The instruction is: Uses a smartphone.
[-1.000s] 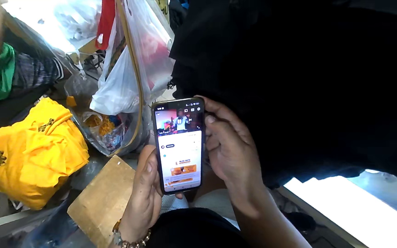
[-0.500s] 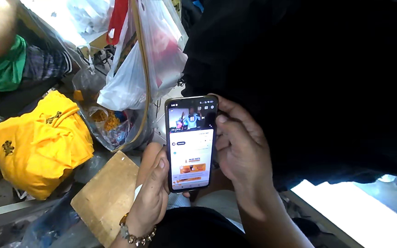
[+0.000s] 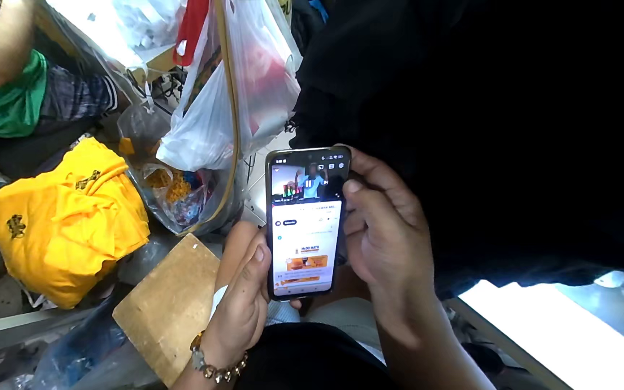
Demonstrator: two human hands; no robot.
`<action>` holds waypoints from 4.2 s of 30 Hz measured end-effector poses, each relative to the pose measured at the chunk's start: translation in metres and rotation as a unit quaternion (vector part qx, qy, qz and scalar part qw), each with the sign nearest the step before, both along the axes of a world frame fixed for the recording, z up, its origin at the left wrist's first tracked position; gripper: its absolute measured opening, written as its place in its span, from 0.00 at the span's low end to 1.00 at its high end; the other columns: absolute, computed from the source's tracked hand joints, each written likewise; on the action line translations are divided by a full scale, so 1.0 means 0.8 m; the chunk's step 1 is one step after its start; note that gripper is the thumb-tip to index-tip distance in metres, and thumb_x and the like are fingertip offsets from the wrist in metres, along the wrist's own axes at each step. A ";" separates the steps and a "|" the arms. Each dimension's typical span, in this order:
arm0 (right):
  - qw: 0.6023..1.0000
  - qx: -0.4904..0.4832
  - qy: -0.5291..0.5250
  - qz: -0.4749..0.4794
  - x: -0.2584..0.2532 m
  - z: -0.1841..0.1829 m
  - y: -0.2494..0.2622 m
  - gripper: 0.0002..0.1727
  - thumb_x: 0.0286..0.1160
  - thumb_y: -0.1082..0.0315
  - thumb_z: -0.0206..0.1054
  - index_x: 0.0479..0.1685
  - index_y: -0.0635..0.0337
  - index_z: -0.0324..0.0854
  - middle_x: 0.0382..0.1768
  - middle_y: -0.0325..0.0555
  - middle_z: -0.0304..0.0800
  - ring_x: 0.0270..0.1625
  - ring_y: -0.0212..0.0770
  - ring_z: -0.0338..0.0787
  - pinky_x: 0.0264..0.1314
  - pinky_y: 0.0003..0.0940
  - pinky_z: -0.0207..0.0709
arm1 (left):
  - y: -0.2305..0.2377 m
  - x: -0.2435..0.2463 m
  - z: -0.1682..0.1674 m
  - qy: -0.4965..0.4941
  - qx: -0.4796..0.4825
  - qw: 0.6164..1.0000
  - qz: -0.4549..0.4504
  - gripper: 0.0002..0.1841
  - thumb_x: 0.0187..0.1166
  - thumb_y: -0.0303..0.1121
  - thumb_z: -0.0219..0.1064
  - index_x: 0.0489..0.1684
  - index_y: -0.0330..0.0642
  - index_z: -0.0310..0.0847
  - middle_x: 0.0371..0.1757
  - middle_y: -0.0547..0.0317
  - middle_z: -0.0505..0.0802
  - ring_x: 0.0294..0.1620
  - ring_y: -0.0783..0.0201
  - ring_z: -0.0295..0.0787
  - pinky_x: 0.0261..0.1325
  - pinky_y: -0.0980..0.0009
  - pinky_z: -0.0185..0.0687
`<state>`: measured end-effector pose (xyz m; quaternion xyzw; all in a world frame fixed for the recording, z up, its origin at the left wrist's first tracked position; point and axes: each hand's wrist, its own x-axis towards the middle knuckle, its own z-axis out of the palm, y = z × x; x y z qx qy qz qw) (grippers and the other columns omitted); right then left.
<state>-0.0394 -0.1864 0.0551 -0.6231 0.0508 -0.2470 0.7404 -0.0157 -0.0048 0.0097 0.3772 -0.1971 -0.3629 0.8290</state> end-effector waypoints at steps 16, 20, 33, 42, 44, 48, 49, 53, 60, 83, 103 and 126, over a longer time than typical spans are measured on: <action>1.000 -0.008 0.002 0.008 -0.003 0.004 0.002 0.23 0.86 0.73 0.48 0.77 0.64 0.70 0.61 0.43 0.87 0.60 0.34 0.90 0.64 0.32 0.87 | -0.002 0.001 0.000 0.006 -0.004 1.000 0.006 0.35 0.85 0.65 0.50 0.85 0.53 0.65 0.72 0.50 0.84 0.63 0.58 0.89 0.47 0.65 0.92; 1.000 -0.004 0.001 0.008 -0.003 0.004 0.002 0.23 0.85 0.74 0.48 0.77 0.64 0.70 0.61 0.43 0.86 0.60 0.33 0.89 0.64 0.31 0.86 | -0.002 0.001 -0.001 0.003 -0.003 1.000 0.008 0.36 0.85 0.66 0.49 0.84 0.52 0.66 0.72 0.50 0.85 0.62 0.59 0.90 0.46 0.66 0.92; 0.993 0.083 0.002 0.080 -0.014 -0.010 0.001 0.26 0.92 0.59 0.44 0.84 0.57 0.69 0.64 0.42 0.88 0.61 0.34 0.90 0.64 0.33 0.86 | -0.001 0.001 -0.002 0.033 -0.039 0.999 0.010 0.35 0.85 0.63 0.53 0.84 0.51 0.66 0.72 0.47 0.84 0.61 0.56 0.90 0.47 0.62 0.92; 0.972 0.200 -0.010 0.127 -0.030 -0.035 0.006 0.22 0.92 0.47 0.48 0.69 0.43 0.82 0.56 0.32 0.93 0.57 0.25 0.91 0.60 0.28 0.88 | -0.006 -0.009 -0.002 0.052 -0.087 0.994 -0.047 0.35 0.85 0.62 0.55 0.85 0.52 0.63 0.73 0.47 0.83 0.62 0.55 0.89 0.48 0.64 0.92; 0.953 0.257 -0.032 0.160 -0.030 -0.039 0.004 0.23 0.91 0.45 0.49 0.65 0.43 0.84 0.54 0.33 0.94 0.56 0.26 0.92 0.60 0.31 0.88 | -0.008 -0.011 -0.004 0.048 -0.085 0.994 -0.058 0.35 0.84 0.63 0.55 0.85 0.52 0.63 0.73 0.46 0.82 0.63 0.54 0.89 0.48 0.62 0.92; 0.923 0.313 -0.030 0.221 -0.041 -0.056 -0.002 0.30 0.89 0.37 0.44 0.71 0.44 0.79 0.59 0.40 0.90 0.59 0.33 0.91 0.58 0.38 0.88 | -0.010 -0.013 -0.003 0.044 -0.088 0.992 -0.072 0.36 0.84 0.62 0.57 0.86 0.51 0.61 0.74 0.45 0.81 0.64 0.53 0.88 0.49 0.62 0.92; 0.908 0.346 -0.030 0.233 -0.039 -0.056 0.000 0.31 0.87 0.36 0.46 0.71 0.45 0.79 0.59 0.43 0.90 0.59 0.37 0.91 0.57 0.41 0.89 | -0.010 -0.013 -0.003 0.044 -0.090 0.992 -0.073 0.36 0.84 0.61 0.57 0.86 0.51 0.61 0.74 0.46 0.81 0.66 0.53 0.87 0.50 0.62 0.92; 0.871 0.403 -0.056 0.276 -0.035 -0.060 0.001 0.32 0.85 0.36 0.48 0.74 0.47 0.77 0.66 0.49 0.87 0.65 0.44 0.89 0.61 0.46 0.87 | -0.012 -0.014 -0.003 0.037 -0.088 0.992 -0.080 0.38 0.83 0.62 0.57 0.90 0.52 0.57 0.77 0.44 0.80 0.68 0.52 0.86 0.51 0.62 0.91; 0.837 0.423 -0.074 0.340 -0.039 -0.065 -0.003 0.38 0.81 0.37 0.48 0.83 0.51 0.68 0.79 0.60 0.74 0.75 0.55 0.81 0.70 0.53 0.80 | -0.015 -0.016 -0.001 0.044 -0.085 0.991 -0.093 0.39 0.82 0.61 0.59 0.90 0.52 0.55 0.77 0.44 0.79 0.67 0.51 0.86 0.49 0.61 0.92; 0.812 0.451 -0.109 0.353 -0.019 -0.049 0.000 0.38 0.76 0.38 0.57 0.80 0.55 0.73 0.76 0.65 0.77 0.73 0.60 0.83 0.73 0.55 0.78 | -0.013 -0.014 0.001 0.009 -0.062 0.994 -0.093 0.39 0.83 0.62 0.57 0.90 0.53 0.56 0.77 0.48 0.79 0.66 0.56 0.86 0.49 0.65 0.91; 0.832 0.438 -0.065 0.335 -0.028 -0.053 -0.001 0.37 0.79 0.35 0.48 0.79 0.48 0.73 0.75 0.60 0.79 0.65 0.55 0.89 0.49 0.47 0.89 | -0.014 -0.013 0.004 0.001 -0.052 0.995 -0.089 0.35 0.84 0.61 0.56 0.87 0.55 0.59 0.74 0.53 0.81 0.64 0.61 0.87 0.46 0.70 0.91; 0.813 0.470 -0.085 0.333 -0.024 -0.060 0.000 0.35 0.77 0.41 0.57 0.78 0.53 0.74 0.74 0.65 0.78 0.70 0.61 0.85 0.66 0.56 0.83 | -0.012 -0.015 -0.003 0.022 -0.053 0.995 -0.084 0.34 0.84 0.61 0.56 0.87 0.56 0.61 0.74 0.51 0.82 0.64 0.59 0.87 0.46 0.69 0.91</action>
